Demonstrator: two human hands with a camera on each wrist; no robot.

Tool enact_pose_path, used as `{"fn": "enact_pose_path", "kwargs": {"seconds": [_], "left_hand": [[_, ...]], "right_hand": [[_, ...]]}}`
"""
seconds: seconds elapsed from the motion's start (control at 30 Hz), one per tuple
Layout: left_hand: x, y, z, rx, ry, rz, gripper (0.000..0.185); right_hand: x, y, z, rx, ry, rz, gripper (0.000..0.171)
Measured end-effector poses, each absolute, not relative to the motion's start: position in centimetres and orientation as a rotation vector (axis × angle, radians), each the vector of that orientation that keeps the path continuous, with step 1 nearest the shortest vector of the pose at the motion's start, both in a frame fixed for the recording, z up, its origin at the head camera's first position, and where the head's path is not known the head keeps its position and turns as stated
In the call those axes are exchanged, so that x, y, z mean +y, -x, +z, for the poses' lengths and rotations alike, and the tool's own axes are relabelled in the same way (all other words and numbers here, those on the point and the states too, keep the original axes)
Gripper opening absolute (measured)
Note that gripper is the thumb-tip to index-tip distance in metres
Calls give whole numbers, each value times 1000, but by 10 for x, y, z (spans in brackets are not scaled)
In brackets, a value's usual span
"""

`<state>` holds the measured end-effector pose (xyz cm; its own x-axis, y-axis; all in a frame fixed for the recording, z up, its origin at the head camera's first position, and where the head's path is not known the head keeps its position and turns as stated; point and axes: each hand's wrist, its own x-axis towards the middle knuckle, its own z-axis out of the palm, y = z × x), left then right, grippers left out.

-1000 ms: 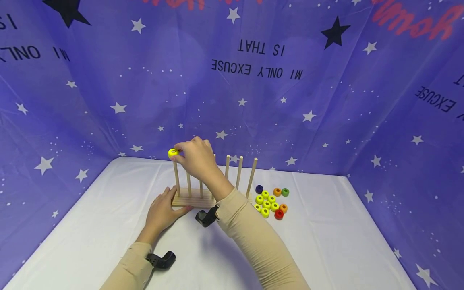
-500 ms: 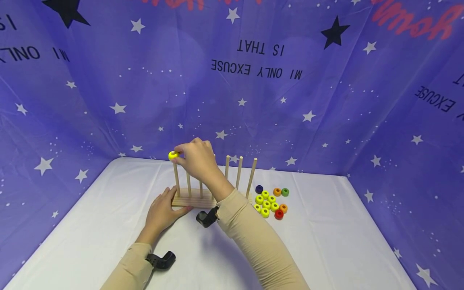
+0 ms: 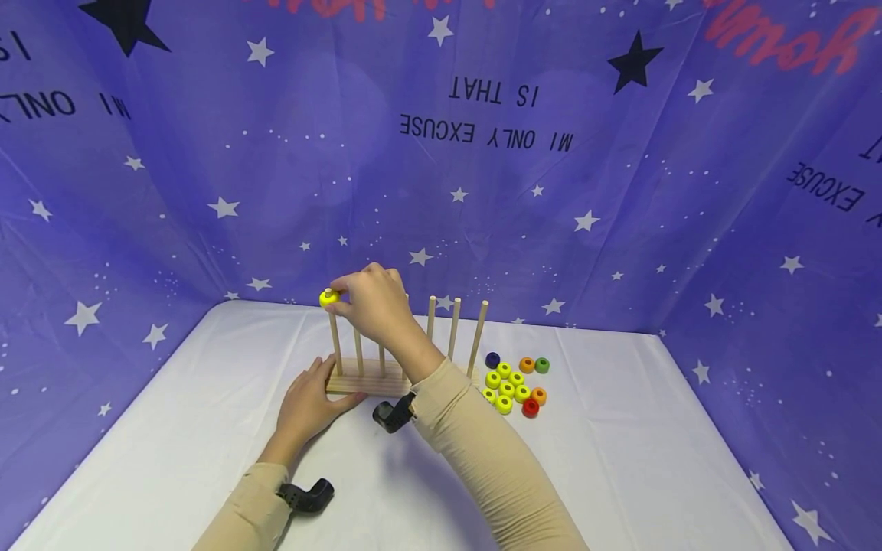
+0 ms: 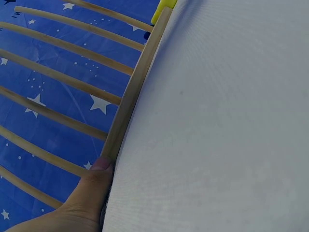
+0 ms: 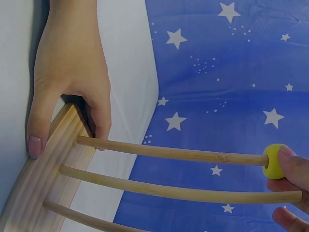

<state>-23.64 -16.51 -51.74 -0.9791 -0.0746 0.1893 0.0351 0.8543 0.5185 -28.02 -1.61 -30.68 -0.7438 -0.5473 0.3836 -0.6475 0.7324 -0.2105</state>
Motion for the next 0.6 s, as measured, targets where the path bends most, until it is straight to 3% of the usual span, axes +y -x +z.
{"fn": "enact_pose_path", "kwargs": {"seconds": [0.6], "left_hand": [[-165, 236, -517, -2835, -33, -805, 106]], "right_hand": [[-15, 280, -309, -2663, -927, 484, 32]]}}
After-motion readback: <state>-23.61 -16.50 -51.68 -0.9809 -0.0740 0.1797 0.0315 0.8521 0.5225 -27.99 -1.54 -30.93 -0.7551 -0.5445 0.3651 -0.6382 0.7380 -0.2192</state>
